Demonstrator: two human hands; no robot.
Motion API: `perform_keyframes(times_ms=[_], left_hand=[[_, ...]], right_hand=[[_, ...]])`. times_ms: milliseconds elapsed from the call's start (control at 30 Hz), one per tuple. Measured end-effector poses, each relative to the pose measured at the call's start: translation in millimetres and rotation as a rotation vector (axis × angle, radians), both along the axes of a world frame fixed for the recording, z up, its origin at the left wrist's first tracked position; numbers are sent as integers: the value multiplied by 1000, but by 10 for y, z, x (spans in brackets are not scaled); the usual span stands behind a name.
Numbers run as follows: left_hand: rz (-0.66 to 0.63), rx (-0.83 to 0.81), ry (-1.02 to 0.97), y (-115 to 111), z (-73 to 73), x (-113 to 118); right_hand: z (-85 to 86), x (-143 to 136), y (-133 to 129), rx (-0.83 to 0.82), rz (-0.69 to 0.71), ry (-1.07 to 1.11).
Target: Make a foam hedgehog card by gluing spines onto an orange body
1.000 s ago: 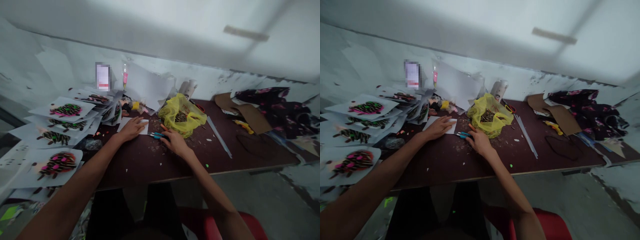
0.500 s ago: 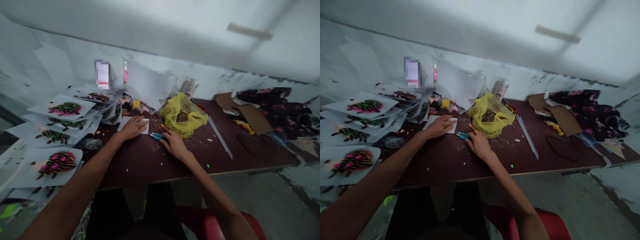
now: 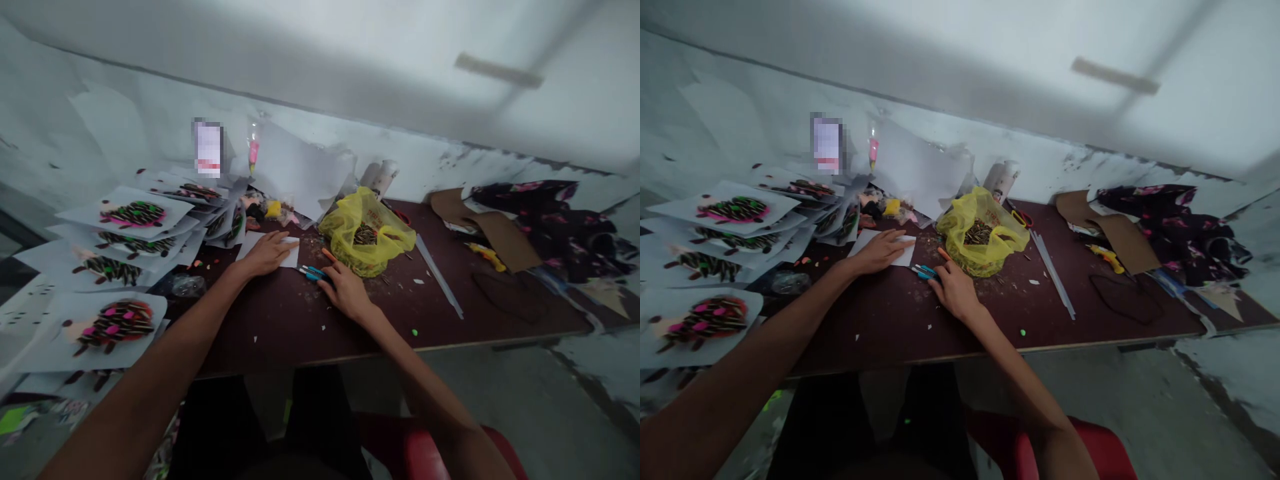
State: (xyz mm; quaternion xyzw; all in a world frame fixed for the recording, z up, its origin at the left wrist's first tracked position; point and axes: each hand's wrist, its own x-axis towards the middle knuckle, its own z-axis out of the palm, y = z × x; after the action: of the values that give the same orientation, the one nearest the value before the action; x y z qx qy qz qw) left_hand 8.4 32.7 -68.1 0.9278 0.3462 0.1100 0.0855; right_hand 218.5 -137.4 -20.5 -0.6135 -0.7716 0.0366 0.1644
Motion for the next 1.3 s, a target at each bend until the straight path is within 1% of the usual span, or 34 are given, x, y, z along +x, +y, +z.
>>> perform_keyframes(times_ms=[200, 433, 567, 733, 833, 1000, 1300], left_hand=[[2, 3, 33, -27, 32, 5], [-4, 5, 36, -10, 28, 5], [-16, 2, 41, -7, 32, 5], [-5, -9, 35, -8, 18, 5], [5, -14, 40, -2, 13, 4], [6, -41, 73, 12, 27, 5], [-13, -38, 76, 41, 27, 12]], right_hand=[[12, -79, 6, -2, -5, -50], [-3, -104, 28, -26, -45, -106], [7, -114, 31, -26, -29, -123], [9, -119, 50, 50, 12, -80], [0, -118, 71, 62, 30, -85], [-3, -120, 83, 45, 33, -79], [64, -193, 112, -31, 15, -109]])
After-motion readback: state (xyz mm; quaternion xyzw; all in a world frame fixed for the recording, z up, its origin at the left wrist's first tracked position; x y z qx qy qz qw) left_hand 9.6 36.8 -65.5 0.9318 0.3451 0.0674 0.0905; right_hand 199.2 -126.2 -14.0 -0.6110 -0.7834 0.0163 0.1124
